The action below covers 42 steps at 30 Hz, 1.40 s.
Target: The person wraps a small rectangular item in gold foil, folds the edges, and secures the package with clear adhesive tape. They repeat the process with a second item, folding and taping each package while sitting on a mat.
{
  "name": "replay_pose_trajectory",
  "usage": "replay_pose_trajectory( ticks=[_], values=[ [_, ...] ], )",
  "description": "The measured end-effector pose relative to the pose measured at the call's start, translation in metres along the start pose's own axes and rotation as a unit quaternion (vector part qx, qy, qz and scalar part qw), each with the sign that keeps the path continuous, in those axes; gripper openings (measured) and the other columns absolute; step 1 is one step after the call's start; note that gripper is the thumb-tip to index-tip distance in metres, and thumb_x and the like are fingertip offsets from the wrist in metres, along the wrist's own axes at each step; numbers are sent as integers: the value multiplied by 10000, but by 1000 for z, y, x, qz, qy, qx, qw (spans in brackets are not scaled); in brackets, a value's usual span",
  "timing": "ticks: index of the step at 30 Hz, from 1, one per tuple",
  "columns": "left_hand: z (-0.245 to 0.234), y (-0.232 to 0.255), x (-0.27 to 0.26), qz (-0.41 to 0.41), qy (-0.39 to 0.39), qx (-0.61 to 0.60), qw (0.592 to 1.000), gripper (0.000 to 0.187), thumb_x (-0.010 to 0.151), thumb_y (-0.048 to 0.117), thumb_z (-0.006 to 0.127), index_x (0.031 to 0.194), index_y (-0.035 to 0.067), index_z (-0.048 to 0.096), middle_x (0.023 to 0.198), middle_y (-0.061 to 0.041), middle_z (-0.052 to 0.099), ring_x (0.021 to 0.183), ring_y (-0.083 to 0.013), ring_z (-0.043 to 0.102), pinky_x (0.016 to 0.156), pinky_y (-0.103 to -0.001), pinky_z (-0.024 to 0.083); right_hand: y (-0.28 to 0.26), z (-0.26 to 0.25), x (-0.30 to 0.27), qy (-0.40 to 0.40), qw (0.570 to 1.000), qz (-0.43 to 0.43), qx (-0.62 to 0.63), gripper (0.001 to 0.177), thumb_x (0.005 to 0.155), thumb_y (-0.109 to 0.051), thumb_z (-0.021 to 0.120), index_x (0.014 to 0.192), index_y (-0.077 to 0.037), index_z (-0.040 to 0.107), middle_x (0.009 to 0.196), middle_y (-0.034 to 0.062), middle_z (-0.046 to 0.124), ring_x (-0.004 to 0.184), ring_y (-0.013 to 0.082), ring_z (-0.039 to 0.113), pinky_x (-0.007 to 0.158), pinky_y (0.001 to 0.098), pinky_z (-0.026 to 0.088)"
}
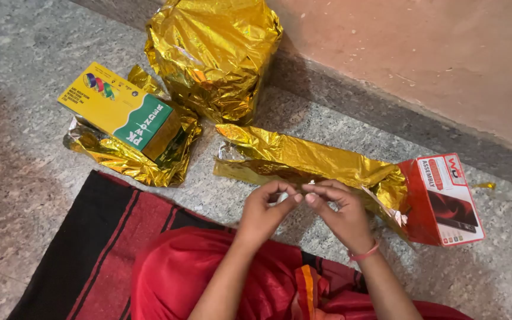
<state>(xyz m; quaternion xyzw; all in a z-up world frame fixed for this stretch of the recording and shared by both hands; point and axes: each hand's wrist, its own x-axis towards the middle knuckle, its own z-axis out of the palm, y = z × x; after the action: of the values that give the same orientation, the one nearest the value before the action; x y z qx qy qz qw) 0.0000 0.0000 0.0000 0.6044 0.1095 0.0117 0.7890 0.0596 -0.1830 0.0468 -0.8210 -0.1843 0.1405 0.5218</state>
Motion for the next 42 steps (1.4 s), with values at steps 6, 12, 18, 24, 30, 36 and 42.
replay_pose_trajectory(
  ticks=[6, 12, 18, 24, 30, 36, 42],
  values=[
    [8, 11, 6, -26, 75, 34, 996, 131, 890, 166, 773, 940, 61, 712, 845, 12, 700, 755, -65, 590, 673, -231, 483, -17, 2, 13, 117, 942, -150, -278, 334, 850, -226, 805, 1155, -93, 775, 1058, 104, 722, 979, 228, 700, 830, 330, 558],
    [11, 28, 4, 18, 54, 101, 993, 138, 865, 175, 758, 939, 65, 722, 900, -46, 760, 847, -137, 699, 799, -271, 536, -4, -6, 52, 29, 957, -117, -265, 228, 808, -227, 834, 1009, -119, 814, 994, 61, 746, 936, 215, 713, 834, 338, 561],
    [14, 34, 14, 82, 58, 126, 987, 132, 873, 157, 754, 939, 47, 723, 1286, -160, 713, 1165, -238, 710, 874, -328, 533, 6, -13, 64, 16, 984, -53, -169, 150, 797, -187, 830, 925, -110, 819, 903, 41, 768, 850, 184, 749, 777, 310, 564],
    [9, 29, 38, 31, 7, 169, 985, 173, 859, 174, 746, 971, 53, 694, 1390, -159, 652, 1236, -275, 681, 968, -352, 543, 7, -12, 65, 29, 978, -68, -194, 130, 807, -161, 825, 922, -102, 808, 910, 45, 764, 855, 187, 746, 779, 302, 563],
    [12, 14, 34, 60, -23, 42, 997, 121, 894, 135, 787, 924, 30, 734, 920, -80, 745, 840, -139, 670, 755, -282, 525, 10, -11, 62, 49, 980, -49, -187, 162, 798, -124, 803, 959, -105, 812, 934, 55, 756, 866, 197, 740, 765, 312, 564],
    [29, -14, 36, -83, 22, -78, 993, 111, 890, 126, 783, 883, 24, 740, 623, 46, 617, 541, -28, 502, 493, -217, 351, 13, -5, 57, 73, 982, -47, -168, 173, 790, -134, 816, 960, -99, 817, 930, 56, 761, 865, 195, 734, 763, 311, 557],
    [27, -20, 45, -137, 48, -107, 984, 102, 884, 119, 785, 890, 20, 760, 629, 24, 649, 524, -38, 515, 491, -214, 380, 9, -23, 57, -18, 996, -27, -88, 198, 896, -112, 727, 1072, -50, 791, 962, 66, 744, 912, 156, 720, 807, 276, 549]
  ],
)
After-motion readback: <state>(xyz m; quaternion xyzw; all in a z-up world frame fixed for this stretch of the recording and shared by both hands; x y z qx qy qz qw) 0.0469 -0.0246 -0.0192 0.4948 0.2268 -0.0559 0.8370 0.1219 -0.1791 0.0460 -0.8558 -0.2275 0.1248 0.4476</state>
